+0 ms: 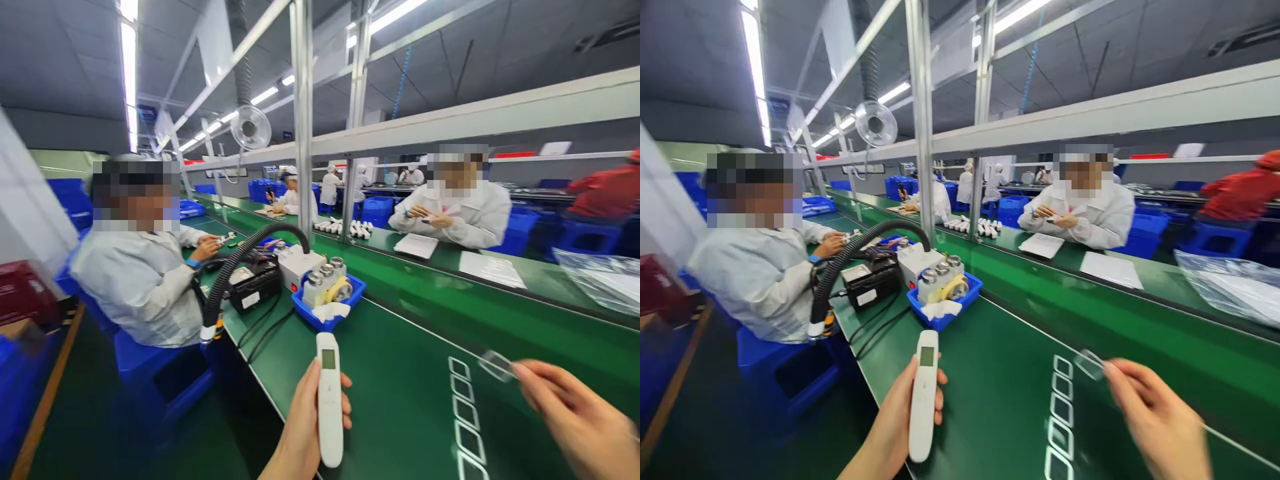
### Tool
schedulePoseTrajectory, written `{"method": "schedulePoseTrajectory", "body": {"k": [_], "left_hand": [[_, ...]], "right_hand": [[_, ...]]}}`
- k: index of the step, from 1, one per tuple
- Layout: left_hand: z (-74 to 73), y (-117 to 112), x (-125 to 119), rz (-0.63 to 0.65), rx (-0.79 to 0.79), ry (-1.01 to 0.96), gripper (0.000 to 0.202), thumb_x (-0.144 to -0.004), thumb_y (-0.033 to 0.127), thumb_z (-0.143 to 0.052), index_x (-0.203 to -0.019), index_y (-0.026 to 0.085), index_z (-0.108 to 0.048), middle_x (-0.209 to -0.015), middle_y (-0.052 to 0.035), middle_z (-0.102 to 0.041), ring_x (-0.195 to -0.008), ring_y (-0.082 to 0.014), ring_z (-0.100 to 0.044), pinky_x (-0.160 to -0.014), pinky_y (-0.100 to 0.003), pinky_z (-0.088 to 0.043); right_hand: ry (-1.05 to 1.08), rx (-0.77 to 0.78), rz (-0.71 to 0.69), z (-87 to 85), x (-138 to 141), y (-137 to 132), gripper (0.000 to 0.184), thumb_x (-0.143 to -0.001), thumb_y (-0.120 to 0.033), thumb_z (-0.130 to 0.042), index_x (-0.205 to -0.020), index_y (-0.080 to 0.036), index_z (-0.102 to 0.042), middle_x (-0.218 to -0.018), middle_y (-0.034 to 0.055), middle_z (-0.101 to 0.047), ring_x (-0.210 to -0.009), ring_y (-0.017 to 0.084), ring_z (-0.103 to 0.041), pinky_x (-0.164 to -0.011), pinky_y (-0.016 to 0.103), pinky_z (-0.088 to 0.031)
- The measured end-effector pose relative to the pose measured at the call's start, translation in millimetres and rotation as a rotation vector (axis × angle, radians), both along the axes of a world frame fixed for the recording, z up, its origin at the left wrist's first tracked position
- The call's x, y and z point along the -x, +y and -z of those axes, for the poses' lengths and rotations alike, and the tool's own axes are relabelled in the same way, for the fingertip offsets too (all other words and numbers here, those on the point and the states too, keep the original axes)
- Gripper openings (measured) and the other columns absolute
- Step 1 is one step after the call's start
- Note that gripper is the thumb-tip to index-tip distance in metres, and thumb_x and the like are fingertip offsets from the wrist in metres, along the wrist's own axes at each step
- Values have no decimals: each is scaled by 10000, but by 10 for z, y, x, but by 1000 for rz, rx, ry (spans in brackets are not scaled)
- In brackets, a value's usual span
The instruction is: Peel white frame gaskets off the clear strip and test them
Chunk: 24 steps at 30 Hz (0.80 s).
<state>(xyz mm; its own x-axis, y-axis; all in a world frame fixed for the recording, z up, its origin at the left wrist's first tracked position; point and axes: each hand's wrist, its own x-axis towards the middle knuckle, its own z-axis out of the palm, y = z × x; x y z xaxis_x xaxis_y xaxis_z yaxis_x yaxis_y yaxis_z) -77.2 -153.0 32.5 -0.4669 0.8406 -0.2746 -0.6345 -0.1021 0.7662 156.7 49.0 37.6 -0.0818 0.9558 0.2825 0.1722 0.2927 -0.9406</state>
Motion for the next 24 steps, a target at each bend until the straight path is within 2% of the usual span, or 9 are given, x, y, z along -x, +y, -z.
{"method": "schedulePoseTrajectory", "body": {"k": [3, 5, 10, 17, 24], "left_hand": [[29, 281, -372, 167, 57, 41, 544, -832, 617, -416, -835, 111, -615, -528, -38, -584, -438, -108, -491, -458, -211, -372], [66, 389, -544, 230, 75, 48, 545, -809, 628, -444, -839, 111, -613, -518, -32, -579, -422, -104, -478, -447, -209, -356], [106, 446, -685, 276, 81, 38, 569, -744, 654, -509, -840, 104, -619, -550, -34, -587, -440, -115, -495, -466, -225, -385], [70, 415, -700, 271, 104, 48, 457, -764, 553, -551, -843, 106, -605, -615, -41, -612, -451, -116, -514, -457, -223, -405], [87, 417, -713, 242, 75, 40, 400, -761, 521, -577, -870, 137, -575, -818, -79, -652, -491, -109, -522, -460, -229, -437]], "right_hand": [[24, 23, -140, -184, 189, -161, 317, -621, -516, -703, -675, -215, -616, -506, 2, -485, -444, 134, -387, -407, 261, -278], [28, 25, -255, -251, 334, -266, 317, -684, -501, -663, -695, -193, -588, -515, -29, -436, -448, 108, -335, -423, 243, -241], [-17, 99, -464, -264, 492, -446, 306, -774, -463, -598, -700, -175, -526, -503, -71, -338, -456, 83, -263, -434, 223, -193], [66, 265, -484, -204, 542, -467, 295, -750, -439, -621, -703, -167, -513, -469, -87, -333, -440, 71, -242, -430, 213, -158], [89, 340, -461, -129, 607, -526, 296, -726, -443, -621, -687, -169, -515, -446, -84, -353, -417, 69, -257, -421, 209, -165]]}}
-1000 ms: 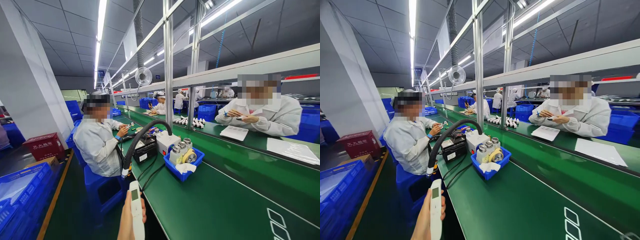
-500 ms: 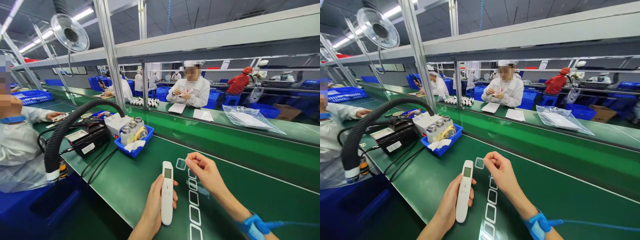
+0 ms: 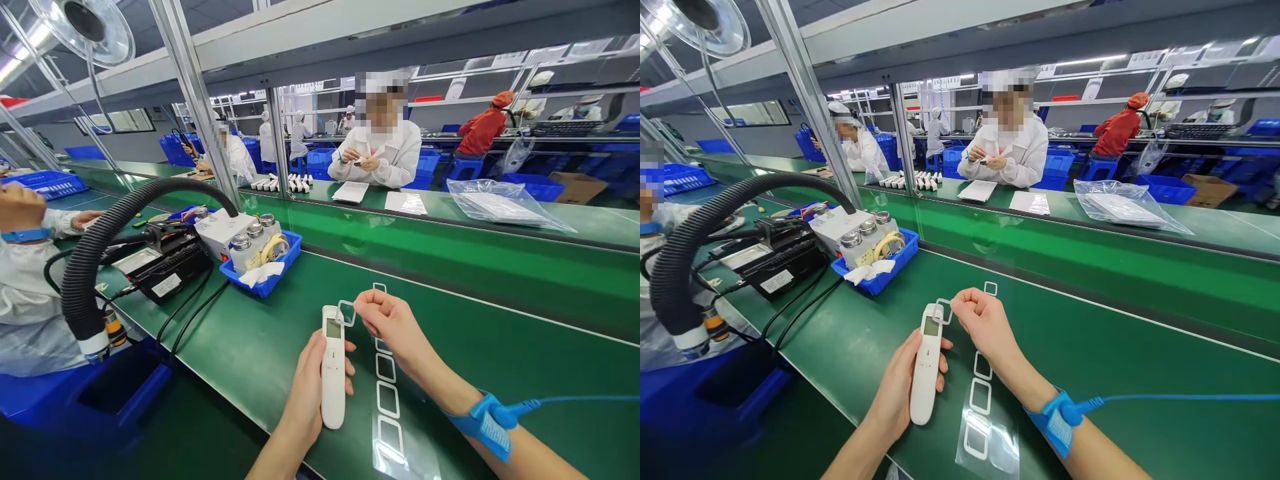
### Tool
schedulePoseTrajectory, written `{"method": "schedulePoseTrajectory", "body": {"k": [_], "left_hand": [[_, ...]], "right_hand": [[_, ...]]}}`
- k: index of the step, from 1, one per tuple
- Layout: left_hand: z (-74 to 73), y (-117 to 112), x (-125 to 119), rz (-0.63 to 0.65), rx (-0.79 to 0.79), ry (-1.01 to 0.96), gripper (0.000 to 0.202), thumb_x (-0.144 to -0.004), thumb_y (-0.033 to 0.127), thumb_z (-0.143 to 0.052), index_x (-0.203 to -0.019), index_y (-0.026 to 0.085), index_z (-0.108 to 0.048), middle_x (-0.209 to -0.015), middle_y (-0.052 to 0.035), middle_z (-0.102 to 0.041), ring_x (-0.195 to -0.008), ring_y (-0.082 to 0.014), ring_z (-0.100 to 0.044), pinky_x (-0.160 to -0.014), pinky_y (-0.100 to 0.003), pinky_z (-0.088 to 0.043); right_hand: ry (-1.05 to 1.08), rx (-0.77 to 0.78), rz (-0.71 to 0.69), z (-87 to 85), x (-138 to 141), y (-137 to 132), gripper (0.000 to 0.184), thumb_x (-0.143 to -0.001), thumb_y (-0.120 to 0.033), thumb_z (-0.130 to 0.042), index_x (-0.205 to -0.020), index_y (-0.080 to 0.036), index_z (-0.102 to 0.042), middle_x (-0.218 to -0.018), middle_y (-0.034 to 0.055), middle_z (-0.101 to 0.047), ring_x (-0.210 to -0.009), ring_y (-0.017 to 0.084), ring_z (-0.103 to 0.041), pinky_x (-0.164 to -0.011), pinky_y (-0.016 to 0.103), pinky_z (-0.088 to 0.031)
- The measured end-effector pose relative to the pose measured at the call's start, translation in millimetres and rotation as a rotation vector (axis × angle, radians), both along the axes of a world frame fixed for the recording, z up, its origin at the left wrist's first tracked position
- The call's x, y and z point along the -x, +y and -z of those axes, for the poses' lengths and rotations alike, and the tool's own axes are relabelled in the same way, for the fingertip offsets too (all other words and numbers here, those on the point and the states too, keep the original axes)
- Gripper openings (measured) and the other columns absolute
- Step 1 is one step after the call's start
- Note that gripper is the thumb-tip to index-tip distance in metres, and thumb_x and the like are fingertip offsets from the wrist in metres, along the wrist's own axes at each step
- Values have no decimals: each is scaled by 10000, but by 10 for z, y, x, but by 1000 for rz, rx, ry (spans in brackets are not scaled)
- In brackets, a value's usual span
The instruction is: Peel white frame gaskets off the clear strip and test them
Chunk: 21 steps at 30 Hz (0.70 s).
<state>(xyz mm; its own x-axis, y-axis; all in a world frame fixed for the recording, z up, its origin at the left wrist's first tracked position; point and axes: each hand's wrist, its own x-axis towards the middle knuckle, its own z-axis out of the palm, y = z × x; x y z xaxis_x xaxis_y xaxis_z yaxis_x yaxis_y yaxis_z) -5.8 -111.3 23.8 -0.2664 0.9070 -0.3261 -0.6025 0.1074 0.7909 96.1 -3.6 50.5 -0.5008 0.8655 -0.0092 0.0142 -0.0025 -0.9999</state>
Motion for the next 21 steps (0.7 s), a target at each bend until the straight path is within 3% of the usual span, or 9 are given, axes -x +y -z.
{"method": "schedulePoseTrajectory", "body": {"k": [5, 12, 21], "left_hand": [[12, -16, 0, 19, 0, 37, 387, -817, 498, -516, -910, 128, -579, -792, -73, -646, -486, -107, -524, -462, -224, -437], [5, -13, -3, 33, -18, 50, 383, -818, 501, -513, -885, 131, -583, -785, -68, -640, -491, -109, -529, -457, -222, -431], [7, -21, -24, 24, -15, 116, 391, -821, 526, -493, -858, 143, -566, -717, -43, -632, -442, -100, -515, -429, -205, -404]], "right_hand": [[-33, -16, -60, 37, 43, -57, 278, -726, -431, -604, -665, -174, -516, -443, -79, -389, -404, 66, -268, -404, 202, -186], [-24, 16, -136, -9, 68, -149, 219, -756, -375, -559, -682, -178, -497, -464, -75, -439, -422, 82, -410, -444, 202, -306], [-92, -90, -120, 56, 57, -166, 172, -815, -315, -519, -703, -187, -493, -484, -61, -479, -455, 111, -501, -458, 215, -380]]}}
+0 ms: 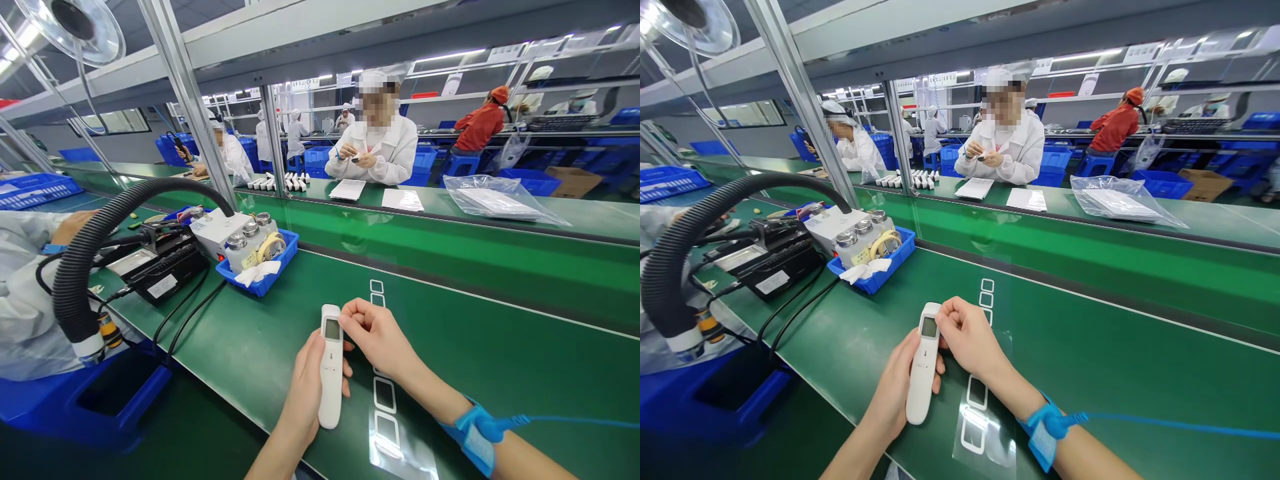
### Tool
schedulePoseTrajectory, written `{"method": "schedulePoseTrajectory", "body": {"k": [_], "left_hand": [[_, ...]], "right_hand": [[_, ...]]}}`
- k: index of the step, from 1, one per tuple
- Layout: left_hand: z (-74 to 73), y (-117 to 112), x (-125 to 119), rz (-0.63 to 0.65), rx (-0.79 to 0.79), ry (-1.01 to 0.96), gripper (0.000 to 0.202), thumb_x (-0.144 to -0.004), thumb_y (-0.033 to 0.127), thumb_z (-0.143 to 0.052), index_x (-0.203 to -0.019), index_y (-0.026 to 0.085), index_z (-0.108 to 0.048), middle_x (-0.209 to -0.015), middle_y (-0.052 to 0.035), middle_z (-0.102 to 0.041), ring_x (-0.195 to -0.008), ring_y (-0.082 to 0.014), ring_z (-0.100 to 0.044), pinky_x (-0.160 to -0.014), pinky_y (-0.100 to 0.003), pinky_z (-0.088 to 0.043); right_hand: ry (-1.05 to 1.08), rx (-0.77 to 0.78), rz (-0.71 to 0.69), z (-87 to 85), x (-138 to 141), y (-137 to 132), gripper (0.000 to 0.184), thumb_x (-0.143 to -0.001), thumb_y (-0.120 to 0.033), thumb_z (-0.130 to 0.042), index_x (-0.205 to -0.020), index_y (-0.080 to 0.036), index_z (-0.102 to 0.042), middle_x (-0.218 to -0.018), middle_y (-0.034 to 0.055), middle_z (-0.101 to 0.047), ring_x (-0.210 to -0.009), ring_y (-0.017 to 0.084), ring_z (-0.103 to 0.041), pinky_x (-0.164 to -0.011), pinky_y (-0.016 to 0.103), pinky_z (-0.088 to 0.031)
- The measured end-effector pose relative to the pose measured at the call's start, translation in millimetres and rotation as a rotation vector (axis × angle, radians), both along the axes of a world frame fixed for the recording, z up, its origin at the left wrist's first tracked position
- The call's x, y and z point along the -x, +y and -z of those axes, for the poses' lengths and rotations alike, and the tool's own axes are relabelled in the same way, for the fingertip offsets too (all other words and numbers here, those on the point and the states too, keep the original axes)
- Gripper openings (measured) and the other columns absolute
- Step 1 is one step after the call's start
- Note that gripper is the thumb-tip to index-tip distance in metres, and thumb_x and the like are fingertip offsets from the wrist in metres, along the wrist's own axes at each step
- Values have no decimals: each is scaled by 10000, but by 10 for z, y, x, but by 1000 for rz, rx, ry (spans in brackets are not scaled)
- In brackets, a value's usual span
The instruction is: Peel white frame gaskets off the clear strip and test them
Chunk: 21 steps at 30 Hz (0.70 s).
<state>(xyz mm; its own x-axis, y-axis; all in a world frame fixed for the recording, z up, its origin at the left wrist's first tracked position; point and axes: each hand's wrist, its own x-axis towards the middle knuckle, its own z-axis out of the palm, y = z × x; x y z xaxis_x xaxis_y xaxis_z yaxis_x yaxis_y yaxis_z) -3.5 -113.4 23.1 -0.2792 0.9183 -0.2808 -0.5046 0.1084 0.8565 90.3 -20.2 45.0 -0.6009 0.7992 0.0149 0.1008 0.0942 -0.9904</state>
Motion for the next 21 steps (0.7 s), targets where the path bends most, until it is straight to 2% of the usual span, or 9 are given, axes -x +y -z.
{"method": "schedulePoseTrajectory", "body": {"k": [4, 8, 14, 18, 21], "left_hand": [[11, -5, -8, 4, 12, 34, 368, -811, 517, -510, -862, 156, -560, -723, -29, -631, -444, -96, -518, -427, -198, -403], [15, -9, -5, 39, 17, 94, 320, -804, 458, -546, -942, 170, -550, -759, -19, -641, -429, -79, -508, -414, -184, -386], [53, -5, 13, 49, -19, 175, 283, -841, 443, -496, -896, 170, -547, -607, 17, -585, -408, -86, -498, -409, -181, -366], [66, 3, 14, 49, -17, 185, 300, -821, 468, -512, -877, 176, -554, -598, 18, -584, -403, -89, -493, -407, -187, -365], [46, 4, 11, 63, -20, 195, 331, -818, 478, -510, -913, 164, -556, -630, 4, -596, -400, -84, -480, -404, -192, -369]], "right_hand": [[-73, -137, 17, 18, -31, -13, 164, -843, -291, -492, -709, -196, -494, -490, -53, -503, -472, 128, -530, -463, 223, -390], [-131, -253, 25, 59, -66, -27, 165, -870, -276, -480, -727, -200, -513, -505, -39, -543, -476, 136, -541, -477, 234, -392], [-189, -553, 37, 120, -136, -49, 193, -926, -303, -455, -810, -200, -569, -566, -5, -584, -516, 151, -552, -507, 253, -392], [-202, -823, -27, 55, -197, -14, 225, -931, -246, -437, -824, -186, -625, -623, 24, -623, -577, 165, -564, -569, 277, -406], [-179, -866, -25, -26, -233, 34, 235, -924, -239, -440, -825, -180, -646, -677, 44, -618, -637, 178, -561, -605, 294, -420]]}}
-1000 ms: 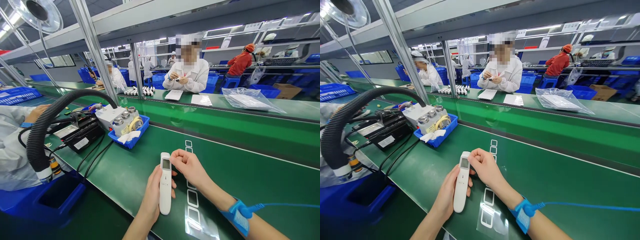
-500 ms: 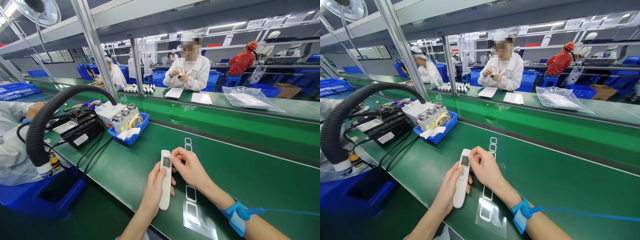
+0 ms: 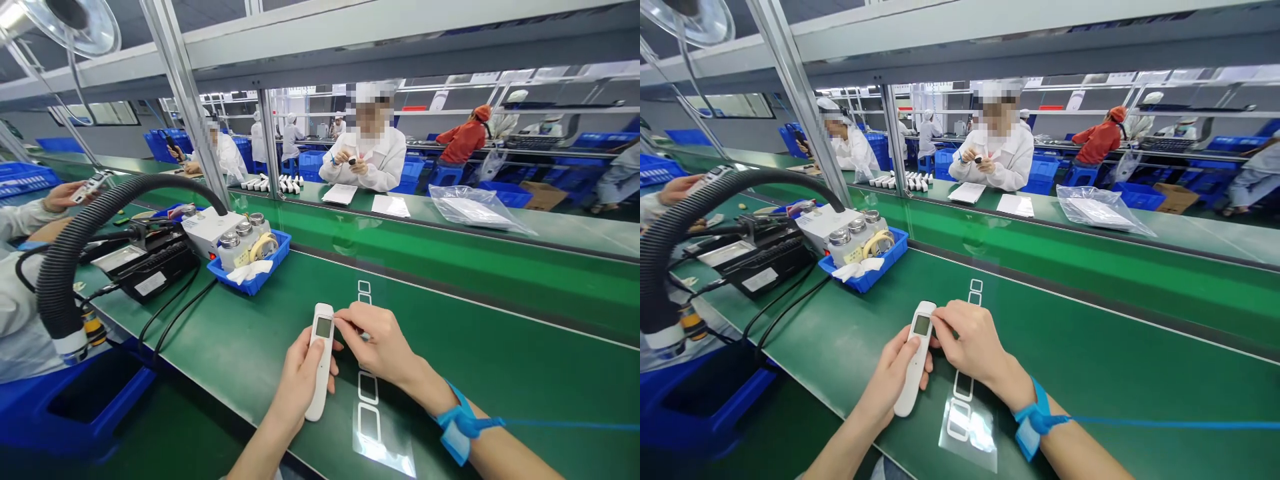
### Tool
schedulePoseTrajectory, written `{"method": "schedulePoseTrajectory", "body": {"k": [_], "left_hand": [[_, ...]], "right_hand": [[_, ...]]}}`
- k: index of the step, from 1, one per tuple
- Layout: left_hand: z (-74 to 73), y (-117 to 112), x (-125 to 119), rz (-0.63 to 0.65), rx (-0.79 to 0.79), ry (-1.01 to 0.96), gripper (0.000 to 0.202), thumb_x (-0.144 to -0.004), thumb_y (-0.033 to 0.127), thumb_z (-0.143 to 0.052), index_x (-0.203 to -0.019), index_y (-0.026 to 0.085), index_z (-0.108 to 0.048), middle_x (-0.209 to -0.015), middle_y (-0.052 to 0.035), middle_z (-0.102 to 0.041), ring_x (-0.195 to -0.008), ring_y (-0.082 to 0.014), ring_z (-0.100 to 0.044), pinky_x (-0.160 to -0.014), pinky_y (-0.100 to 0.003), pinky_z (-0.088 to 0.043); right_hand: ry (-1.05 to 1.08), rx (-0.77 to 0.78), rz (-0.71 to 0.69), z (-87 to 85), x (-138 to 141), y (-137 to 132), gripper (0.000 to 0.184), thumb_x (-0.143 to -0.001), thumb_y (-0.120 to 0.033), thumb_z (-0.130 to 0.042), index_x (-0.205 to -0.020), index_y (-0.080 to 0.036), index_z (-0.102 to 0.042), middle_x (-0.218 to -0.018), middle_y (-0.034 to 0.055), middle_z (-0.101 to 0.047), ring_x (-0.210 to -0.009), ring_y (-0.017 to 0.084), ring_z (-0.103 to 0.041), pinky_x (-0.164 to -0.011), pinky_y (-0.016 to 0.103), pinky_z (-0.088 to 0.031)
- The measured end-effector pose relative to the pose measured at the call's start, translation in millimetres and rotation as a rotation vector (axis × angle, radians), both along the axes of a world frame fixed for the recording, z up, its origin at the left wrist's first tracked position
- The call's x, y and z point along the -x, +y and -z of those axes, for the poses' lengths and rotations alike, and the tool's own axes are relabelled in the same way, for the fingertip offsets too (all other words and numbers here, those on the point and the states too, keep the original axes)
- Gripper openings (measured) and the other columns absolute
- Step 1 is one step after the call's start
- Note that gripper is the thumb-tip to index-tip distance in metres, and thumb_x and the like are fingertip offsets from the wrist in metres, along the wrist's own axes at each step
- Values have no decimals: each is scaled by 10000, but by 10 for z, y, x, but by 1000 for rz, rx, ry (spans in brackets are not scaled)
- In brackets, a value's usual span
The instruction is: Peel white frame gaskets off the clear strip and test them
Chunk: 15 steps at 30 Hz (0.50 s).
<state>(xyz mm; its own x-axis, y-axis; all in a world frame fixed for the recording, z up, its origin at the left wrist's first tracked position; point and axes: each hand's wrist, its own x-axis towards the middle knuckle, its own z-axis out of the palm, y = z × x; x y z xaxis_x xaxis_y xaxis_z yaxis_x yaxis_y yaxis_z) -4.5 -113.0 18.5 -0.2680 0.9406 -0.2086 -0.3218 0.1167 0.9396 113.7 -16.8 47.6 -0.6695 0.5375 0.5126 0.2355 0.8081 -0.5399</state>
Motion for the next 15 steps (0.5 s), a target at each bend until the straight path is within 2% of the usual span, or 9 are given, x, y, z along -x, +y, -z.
{"method": "schedulePoseTrajectory", "body": {"k": [4, 6, 8, 15], "left_hand": [[-51, -2, 2, 66, 1, 40, 321, -841, 467, -486, -911, 161, -558, -638, 2, -590, -409, -81, -478, -411, -191, -374], [-81, 2, 0, 101, -5, 50, 330, -842, 472, -488, -931, 162, -561, -642, 2, -587, -419, -83, -479, -414, -191, -379], [-107, 12, -11, 132, -14, 63, 347, -838, 483, -494, -954, 163, -562, -645, 0, -587, -425, -86, -481, -422, -194, -386], [-174, 116, -60, 271, -29, 98, 365, -825, 505, -512, -940, 164, -574, -633, -5, -592, -398, -80, -476, -400, -184, -366]], "right_hand": [[62, 240, -23, -89, -22, 81, 174, -905, -253, -489, -912, -197, -654, -910, 56, -647, -829, 188, -587, -728, 296, -461], [62, 380, -76, -122, -28, 121, 166, -898, -256, -504, -926, -207, -660, -914, 34, -658, -822, 172, -594, -730, 280, -471], [65, 456, -90, -151, -37, 152, 151, -882, -249, -524, -898, -199, -665, -868, 24, -655, -766, 158, -589, -710, 269, -474], [20, 382, -51, -221, -211, 257, 37, -807, -168, -576, -814, -179, -611, -742, -11, -582, -673, 135, -510, -632, 241, -435]]}}
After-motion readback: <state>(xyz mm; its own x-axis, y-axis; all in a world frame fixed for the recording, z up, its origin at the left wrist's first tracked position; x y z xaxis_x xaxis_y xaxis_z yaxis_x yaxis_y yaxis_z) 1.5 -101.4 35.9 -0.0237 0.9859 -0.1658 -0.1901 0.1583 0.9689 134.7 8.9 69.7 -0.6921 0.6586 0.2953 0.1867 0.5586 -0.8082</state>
